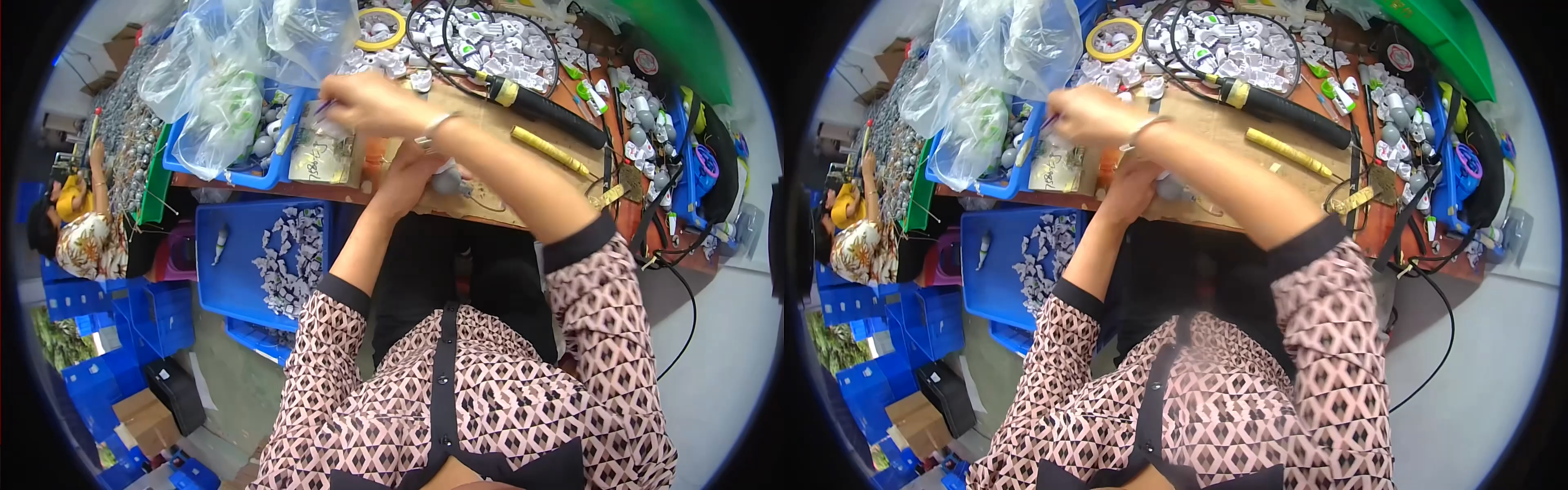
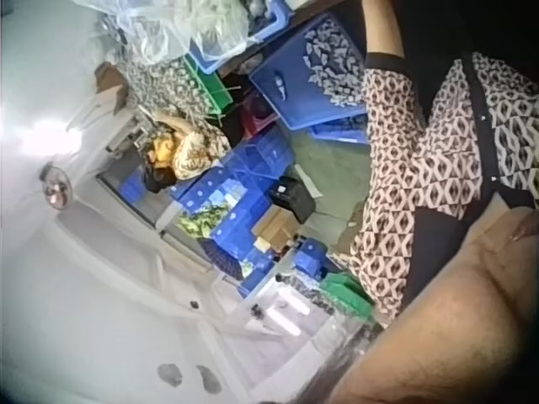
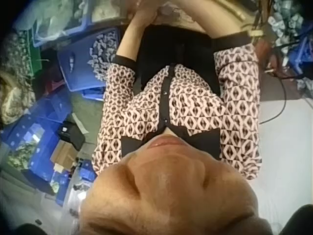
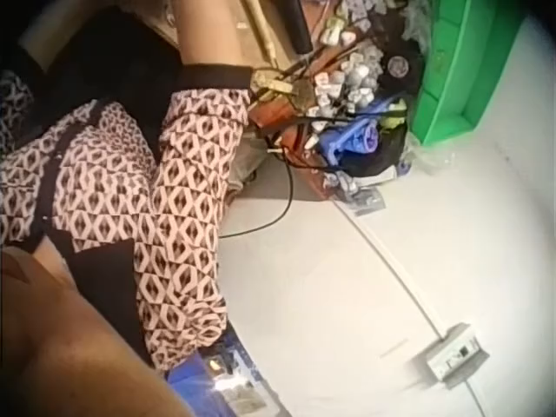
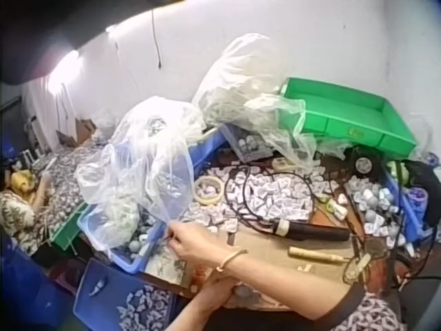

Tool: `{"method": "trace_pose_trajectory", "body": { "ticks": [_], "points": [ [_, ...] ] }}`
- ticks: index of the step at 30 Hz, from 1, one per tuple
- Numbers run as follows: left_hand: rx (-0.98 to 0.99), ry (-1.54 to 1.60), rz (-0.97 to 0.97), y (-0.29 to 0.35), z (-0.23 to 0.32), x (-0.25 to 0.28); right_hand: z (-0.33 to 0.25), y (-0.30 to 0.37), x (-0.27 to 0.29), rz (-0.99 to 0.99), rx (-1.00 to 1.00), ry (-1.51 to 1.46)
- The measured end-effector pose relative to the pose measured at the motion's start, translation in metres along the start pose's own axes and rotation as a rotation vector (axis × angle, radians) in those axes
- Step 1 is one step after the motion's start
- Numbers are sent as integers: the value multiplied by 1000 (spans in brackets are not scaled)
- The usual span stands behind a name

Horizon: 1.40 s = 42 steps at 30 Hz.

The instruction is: Assembling the internal and external components of a handheld electronic toy, including wiring and fastening screws with an electric screwdriver.

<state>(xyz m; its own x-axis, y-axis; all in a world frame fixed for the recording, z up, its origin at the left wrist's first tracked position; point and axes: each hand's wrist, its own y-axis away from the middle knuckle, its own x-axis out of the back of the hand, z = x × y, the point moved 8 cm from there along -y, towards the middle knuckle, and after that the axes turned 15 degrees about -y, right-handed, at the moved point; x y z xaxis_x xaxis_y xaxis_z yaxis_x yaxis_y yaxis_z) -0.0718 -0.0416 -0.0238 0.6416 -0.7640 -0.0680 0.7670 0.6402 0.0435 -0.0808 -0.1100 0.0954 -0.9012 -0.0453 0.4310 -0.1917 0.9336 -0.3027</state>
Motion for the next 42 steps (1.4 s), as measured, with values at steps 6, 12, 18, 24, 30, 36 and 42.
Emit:
{"method": "trace_pose_trajectory", "body": {
  "ticks": [6, 12, 18, 24, 30, 36, 42],
  "points": [
    [-249, -282, 9, 5, 22, -1, 14, -25, -50, -91, -22, 197],
    [37, 184, -87, 7, 14, -3, -6, 8, 56, 122, -47, 79],
    [-26, 243, -140, -1, 17, -12, 87, 37, 166, 65, -146, 664],
    [-12, 214, -131, 2, 17, -12, 96, 41, 137, -324, 48, 1083],
    [-15, 215, -119, 3, 17, -8, 84, 58, 161, -10, 251, 924],
    [-14, 182, -135, 1, 19, -13, 137, 94, 202, 659, -268, -772],
    [-26, 189, -129, 2, 18, -12, 104, 113, 164, 604, -202, -1404]
  ]
}}
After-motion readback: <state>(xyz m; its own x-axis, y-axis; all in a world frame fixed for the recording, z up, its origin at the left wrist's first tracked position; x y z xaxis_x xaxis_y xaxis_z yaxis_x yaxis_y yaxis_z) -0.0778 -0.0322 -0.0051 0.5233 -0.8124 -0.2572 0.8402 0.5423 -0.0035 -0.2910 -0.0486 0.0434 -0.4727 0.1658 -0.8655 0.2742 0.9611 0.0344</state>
